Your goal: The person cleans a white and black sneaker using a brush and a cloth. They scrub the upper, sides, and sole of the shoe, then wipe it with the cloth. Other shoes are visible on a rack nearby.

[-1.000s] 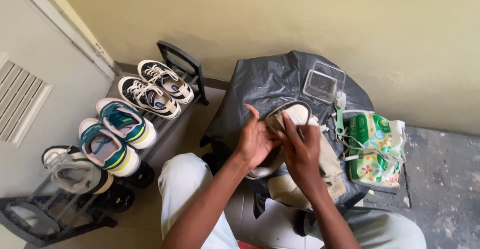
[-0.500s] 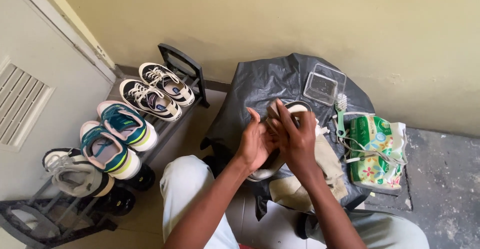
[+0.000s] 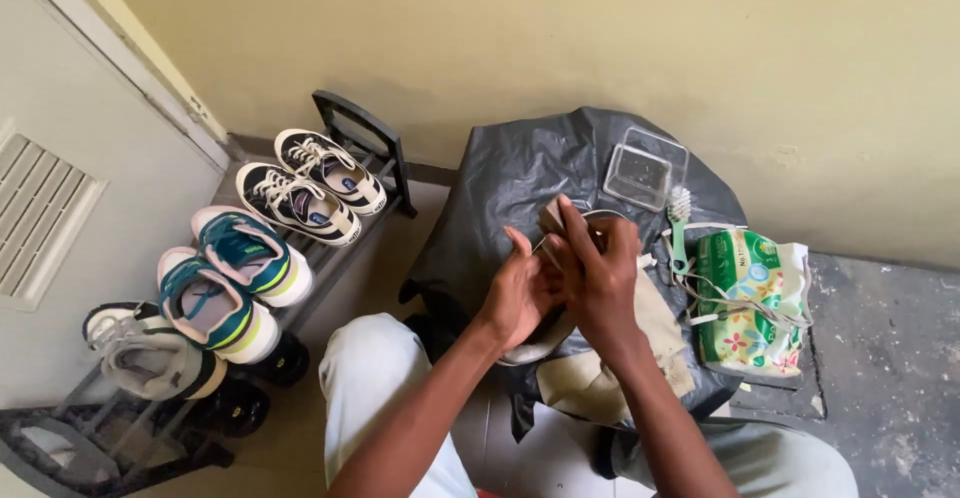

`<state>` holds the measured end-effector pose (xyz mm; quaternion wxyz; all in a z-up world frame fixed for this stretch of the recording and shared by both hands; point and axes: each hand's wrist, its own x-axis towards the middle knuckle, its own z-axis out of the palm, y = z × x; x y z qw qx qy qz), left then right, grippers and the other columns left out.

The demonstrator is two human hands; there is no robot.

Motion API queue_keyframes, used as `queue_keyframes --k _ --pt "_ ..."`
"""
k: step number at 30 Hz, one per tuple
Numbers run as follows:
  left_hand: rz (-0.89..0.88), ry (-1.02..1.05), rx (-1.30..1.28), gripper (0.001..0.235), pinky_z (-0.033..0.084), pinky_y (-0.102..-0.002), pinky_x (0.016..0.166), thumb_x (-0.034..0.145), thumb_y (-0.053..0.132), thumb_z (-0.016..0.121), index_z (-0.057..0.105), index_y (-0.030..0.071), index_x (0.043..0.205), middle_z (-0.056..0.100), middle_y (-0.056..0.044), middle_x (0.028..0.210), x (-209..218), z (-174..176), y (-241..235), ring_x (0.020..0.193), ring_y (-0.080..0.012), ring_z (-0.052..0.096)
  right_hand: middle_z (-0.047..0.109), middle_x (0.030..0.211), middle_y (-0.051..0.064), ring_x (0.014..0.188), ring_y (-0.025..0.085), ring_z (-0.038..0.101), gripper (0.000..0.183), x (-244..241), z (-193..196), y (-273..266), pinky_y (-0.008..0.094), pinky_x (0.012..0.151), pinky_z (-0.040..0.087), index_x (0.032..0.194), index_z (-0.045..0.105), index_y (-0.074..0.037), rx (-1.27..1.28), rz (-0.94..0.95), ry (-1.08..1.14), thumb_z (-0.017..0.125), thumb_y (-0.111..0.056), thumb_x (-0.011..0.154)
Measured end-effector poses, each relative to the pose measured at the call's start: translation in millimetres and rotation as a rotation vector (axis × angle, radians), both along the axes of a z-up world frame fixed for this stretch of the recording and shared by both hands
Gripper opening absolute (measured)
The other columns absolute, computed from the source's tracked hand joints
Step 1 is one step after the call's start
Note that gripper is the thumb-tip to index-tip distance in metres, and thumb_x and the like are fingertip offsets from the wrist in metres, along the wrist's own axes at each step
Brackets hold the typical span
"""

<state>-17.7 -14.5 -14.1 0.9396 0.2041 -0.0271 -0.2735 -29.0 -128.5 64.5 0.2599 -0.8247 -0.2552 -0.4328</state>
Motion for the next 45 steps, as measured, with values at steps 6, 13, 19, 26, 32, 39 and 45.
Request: queue_keyframes --k 6,13,19,26,32,39,45 --pt "0.055 0.022 -0.037 0.100 0.055 -0.047 0.099 0.094 0.085 0.032 0.064 -0.004 0.126 0.070 -0.023 0.117 -0.1 -6.6 2.0 0.110 -0.0347 0.069 0.052 0.097 0.017 0.078 0.032 0.049 0.046 -37.8 -25.0 -22.1 0.041 0.076 0.045 0.139 0.068 -0.005 0.009 0.002 0.091 0.076 -0.008 0.093" --pt "0.029 -0.080 0.037 0.096 0.052 -0.049 0.101 0.097 0.083 0.031 0.061 -0.003 0.128 0.068 -0.023 0.118 -4.7 -6.0 -11.1 0.113 -0.0365 0.066 0.051 0.098 0.016 0.078 0.032 0.049 0.047 -35.3 -20.1 -24.5 0.042 0.075 0.044 0.141 0.066 -0.004 0.016 -0.048 0.121 0.074 -0.008 0.095" --pt "0.038 -0.052 0.041 0.091 0.056 -0.043 0.094 0.094 0.084 0.030 0.065 0.005 0.122 0.072 -0.014 0.108 9.3 -39.6 -8.1 0.103 -0.0287 0.071 0.051 0.096 0.015 0.078 0.032 0.047 0.044 -9.3 -11.0 -8.8 0.043 0.076 0.042 0.138 0.068 -0.005 0.002 0.010 0.042 0.075 -0.009 0.094" --pt "0.061 -0.067 -0.130 0.093 0.043 -0.045 0.114 0.101 0.069 0.030 0.050 -0.015 0.137 0.058 -0.029 0.137 -7.3 26.9 4.3 0.126 -0.0342 0.058 0.052 0.101 0.011 0.080 0.019 0.049 0.049 -72.0 -27.2 -35.5 0.031 0.066 0.045 0.139 0.066 -0.008 0.019 -0.200 0.365 0.074 0.002 0.092" --pt "0.001 -0.090 0.057 0.089 0.055 -0.037 0.088 0.094 0.086 0.023 0.063 0.008 0.103 0.067 -0.009 0.092 -3.1 -3.3 -7.4 0.091 -0.0240 0.068 0.050 0.095 0.017 0.076 0.032 0.044 0.043 -5.4 0.6 -4.4 0.043 0.074 0.042 0.135 0.070 -0.006 0.015 0.020 0.031 0.076 -0.006 0.093" --pt "0.067 -0.062 0.000 0.100 0.053 -0.041 0.099 0.092 0.086 0.024 0.066 -0.001 0.118 0.071 -0.018 0.109 1.6 8.4 0.5 0.105 -0.0294 0.068 0.053 0.095 0.016 0.076 0.032 0.046 0.046 -39.3 -25.5 -32.8 0.044 0.076 0.042 0.137 0.069 -0.007 -0.008 0.011 0.109 0.076 -0.009 0.091" --pt "0.015 -0.106 0.012 0.103 0.049 -0.044 0.106 0.094 0.085 0.024 0.063 -0.005 0.127 0.068 -0.020 0.119 -4.1 4.9 -10.2 0.115 -0.0312 0.066 0.049 0.094 0.011 0.074 0.027 0.042 0.049 -37.9 -25.0 -40.9 0.040 0.075 0.042 0.144 0.064 -0.007 0.067 -0.011 0.157 0.071 -0.008 0.095"
